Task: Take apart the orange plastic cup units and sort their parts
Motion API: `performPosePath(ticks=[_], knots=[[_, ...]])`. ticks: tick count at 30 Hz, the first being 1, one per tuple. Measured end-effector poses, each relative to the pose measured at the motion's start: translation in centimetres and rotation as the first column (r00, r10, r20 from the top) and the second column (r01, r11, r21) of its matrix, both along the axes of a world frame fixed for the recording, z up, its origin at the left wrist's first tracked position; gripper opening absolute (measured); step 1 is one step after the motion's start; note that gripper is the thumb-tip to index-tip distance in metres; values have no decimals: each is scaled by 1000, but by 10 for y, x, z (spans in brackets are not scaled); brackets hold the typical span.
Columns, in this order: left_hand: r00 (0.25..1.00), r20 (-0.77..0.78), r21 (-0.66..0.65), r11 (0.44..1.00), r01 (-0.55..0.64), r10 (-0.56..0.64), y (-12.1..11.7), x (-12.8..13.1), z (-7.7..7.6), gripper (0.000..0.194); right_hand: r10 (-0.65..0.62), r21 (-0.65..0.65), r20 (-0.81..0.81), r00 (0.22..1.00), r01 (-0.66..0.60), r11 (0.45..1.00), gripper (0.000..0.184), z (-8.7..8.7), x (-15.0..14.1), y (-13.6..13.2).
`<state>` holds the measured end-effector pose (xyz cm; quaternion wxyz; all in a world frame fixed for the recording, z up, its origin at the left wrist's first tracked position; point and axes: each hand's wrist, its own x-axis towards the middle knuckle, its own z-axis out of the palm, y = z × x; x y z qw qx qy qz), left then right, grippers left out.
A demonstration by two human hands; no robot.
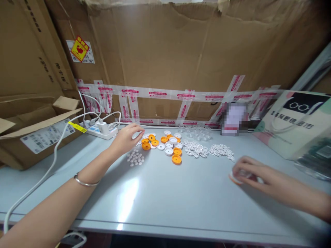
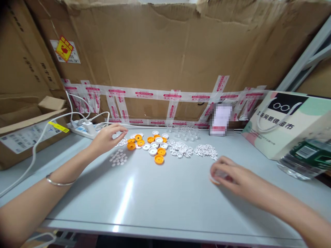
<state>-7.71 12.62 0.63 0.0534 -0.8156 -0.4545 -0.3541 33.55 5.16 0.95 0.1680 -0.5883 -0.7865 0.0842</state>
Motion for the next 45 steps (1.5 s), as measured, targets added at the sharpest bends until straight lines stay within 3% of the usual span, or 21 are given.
performPosePath(ticks=[1, 3, 5, 8, 11, 15, 18, 23, 28, 32, 34, 38, 42, 45], knots=[[999, 0, -17, 999, 48, -48, -5, 6, 0, 21, 132, -153, -41, 990, -137, 979, 21, 1, -22, -5], [987, -9, -90, 983, 159, -161, -16, 18, 0, 23, 234, -224, -136, 963, -260, 939, 22, 0, -62, -10], [952, -26, -221, 931, 292, -304, -29, 30, -2, 24, 280, -179, -225, 933, -322, 930, 24, -6, -95, -9], [876, -20, -427, 797, 427, -481, -46, 45, -7, 38, 310, -69, -327, 893, -350, 934, 24, -18, -131, 1], [868, 39, -485, 750, 449, -495, -54, 57, -17, 43, 309, -31, -387, 869, -347, 937, 22, -26, -150, 13], [915, 146, -467, 789, 398, -375, -53, 68, -34, 41, 239, -112, -492, 837, -333, 936, 27, -29, -161, 21], [941, 178, -471, 814, 339, -289, -50, 74, -41, 34, 242, -76, -462, 854, -310, 948, 30, -29, -163, 21], [939, 167, -438, 830, 345, -302, -50, 76, -43, 19, 300, -74, -346, 889, -345, 936, 22, -28, -163, 21], [912, 187, -418, 811, 409, -364, -48, 73, -43, 15, 492, -43, -195, 849, -508, 860, 12, -18, -161, 27], [894, 182, -449, 774, 446, -410, -46, 69, -40, 18, 636, 68, -173, 752, -635, 770, 17, 8, -152, 33], [890, 176, -474, 757, 451, -421, -46, 68, -37, 22, 603, 163, -187, 775, -581, 797, 20, 22, -143, 42], [901, 159, -508, 749, 426, -404, -46, 66, -35, 26, 379, 253, -195, 905, -326, 911, 28, 35, -118, 79], [898, 156, -511, 745, 430, -411, -47, 65, -34, 24, 134, 193, -76, 988, -117, 974, 31, 21, -101, 128], [896, 150, -496, 752, 433, -417, -48, 65, -33, 24, 96, 237, 164, 982, -134, 962, 24, 4, -102, 155]])
